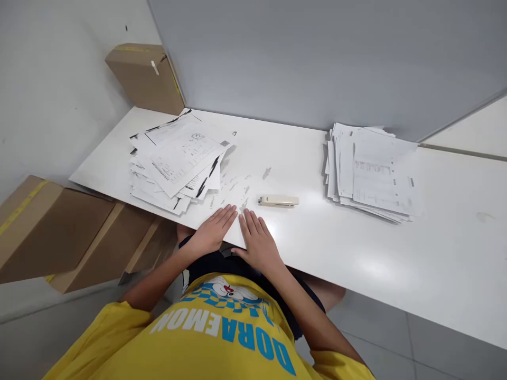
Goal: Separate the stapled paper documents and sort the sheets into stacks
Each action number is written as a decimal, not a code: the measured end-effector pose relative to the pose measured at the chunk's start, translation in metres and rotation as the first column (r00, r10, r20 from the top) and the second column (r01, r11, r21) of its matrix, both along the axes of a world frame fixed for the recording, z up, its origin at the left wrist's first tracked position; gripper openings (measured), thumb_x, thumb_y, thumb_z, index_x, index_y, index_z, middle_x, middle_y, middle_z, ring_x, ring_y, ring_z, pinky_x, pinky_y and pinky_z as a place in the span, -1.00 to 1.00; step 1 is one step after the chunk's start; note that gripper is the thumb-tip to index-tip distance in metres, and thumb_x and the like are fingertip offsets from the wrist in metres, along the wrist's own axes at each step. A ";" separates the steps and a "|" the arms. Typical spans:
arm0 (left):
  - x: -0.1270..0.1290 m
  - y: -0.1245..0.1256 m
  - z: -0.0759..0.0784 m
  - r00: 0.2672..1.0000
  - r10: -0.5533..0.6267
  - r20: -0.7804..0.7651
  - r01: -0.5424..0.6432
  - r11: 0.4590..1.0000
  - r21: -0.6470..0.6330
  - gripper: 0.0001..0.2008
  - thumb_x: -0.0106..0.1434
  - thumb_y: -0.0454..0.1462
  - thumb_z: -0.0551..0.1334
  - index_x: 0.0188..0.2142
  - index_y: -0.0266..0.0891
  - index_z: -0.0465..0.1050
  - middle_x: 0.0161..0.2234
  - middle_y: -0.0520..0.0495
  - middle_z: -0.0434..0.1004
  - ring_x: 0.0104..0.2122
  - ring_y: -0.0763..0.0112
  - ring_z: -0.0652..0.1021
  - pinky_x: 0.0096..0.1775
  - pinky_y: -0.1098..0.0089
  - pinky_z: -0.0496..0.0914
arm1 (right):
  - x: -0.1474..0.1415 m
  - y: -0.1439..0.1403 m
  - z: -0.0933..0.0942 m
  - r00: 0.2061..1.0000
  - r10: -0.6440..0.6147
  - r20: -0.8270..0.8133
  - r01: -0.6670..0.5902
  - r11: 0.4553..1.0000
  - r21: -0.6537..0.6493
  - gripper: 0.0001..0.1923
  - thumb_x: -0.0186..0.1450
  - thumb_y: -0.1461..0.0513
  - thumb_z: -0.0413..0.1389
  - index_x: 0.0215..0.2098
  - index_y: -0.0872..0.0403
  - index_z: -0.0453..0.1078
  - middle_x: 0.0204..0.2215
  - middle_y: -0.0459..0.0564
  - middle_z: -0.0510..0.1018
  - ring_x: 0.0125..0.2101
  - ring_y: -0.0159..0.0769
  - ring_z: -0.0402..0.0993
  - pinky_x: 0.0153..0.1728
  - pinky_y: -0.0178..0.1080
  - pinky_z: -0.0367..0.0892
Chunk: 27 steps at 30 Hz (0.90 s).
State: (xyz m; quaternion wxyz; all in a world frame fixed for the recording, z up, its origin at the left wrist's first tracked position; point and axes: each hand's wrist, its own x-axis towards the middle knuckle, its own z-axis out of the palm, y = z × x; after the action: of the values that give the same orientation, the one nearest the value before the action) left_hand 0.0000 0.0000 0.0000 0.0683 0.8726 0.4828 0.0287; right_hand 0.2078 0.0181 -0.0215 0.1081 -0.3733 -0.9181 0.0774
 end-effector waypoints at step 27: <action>-0.086 0.061 0.071 0.832 0.552 0.055 -0.553 0.818 0.159 -0.18 0.32 0.01 0.17 0.40 -0.38 -0.02 0.42 -0.36 -0.07 0.41 -0.18 -0.06 0.34 -0.15 0.01 | -0.015 0.011 0.029 0.866 -0.090 -0.492 -0.132 0.908 -0.399 -0.53 0.42 0.04 0.01 0.27 -0.10 0.33 0.37 -0.01 0.18 0.39 -0.04 0.05 0.33 0.17 0.14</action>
State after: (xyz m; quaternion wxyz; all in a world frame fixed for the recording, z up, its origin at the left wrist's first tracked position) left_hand -0.0856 0.0613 0.0709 -0.0155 0.6978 0.7103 0.0907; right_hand 0.1925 0.0294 0.0074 0.2583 -0.3445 -0.8243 0.3677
